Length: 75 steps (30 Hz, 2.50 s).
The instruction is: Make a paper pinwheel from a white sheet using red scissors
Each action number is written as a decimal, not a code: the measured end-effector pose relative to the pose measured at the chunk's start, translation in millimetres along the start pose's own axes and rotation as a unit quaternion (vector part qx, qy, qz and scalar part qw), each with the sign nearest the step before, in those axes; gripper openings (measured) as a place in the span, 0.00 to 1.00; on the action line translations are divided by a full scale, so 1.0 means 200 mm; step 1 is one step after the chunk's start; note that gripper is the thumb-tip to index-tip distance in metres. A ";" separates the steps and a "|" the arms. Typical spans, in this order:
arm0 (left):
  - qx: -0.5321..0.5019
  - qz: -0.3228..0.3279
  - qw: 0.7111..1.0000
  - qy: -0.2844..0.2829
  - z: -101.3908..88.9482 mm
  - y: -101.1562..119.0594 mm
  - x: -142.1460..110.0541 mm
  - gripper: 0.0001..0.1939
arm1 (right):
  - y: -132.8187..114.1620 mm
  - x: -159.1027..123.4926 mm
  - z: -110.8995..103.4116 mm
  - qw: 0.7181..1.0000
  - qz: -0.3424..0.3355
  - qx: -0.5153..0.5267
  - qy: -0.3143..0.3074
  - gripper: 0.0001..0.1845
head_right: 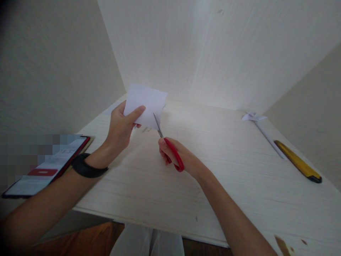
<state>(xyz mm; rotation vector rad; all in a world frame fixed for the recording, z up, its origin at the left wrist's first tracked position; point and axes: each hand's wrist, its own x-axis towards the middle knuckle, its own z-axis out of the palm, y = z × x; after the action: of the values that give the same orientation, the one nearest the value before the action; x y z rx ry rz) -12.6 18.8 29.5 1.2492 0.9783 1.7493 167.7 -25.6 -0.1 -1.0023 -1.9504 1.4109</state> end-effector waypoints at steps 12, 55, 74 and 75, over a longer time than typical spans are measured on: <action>0.004 0.008 1.000 -0.002 0.00 -0.01 0.01 0.07 | 0.02 0.01 -0.01 1.000 0.001 0.022 0.001 0.32; -0.060 -0.141 0.977 -0.145 0.00 0.05 -0.01 0.11 | -0.03 -0.01 0.00 0.998 -0.019 0.037 0.041 0.33; -0.037 -0.058 0.990 -0.126 0.03 0.51 -0.28 0.16 | -0.37 -0.35 0.18 0.987 -0.081 0.003 0.136 0.29; -0.047 -0.052 0.990 -0.122 0.04 0.53 -0.29 0.16 | -0.39 -0.36 0.19 0.986 -0.082 -0.001 0.146 0.29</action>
<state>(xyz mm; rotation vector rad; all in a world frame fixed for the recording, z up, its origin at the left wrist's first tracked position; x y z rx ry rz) -6.4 -76.7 104.3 1.2932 0.7957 1.5041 161.5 -119.3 62.9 -0.9643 -1.7739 1.1046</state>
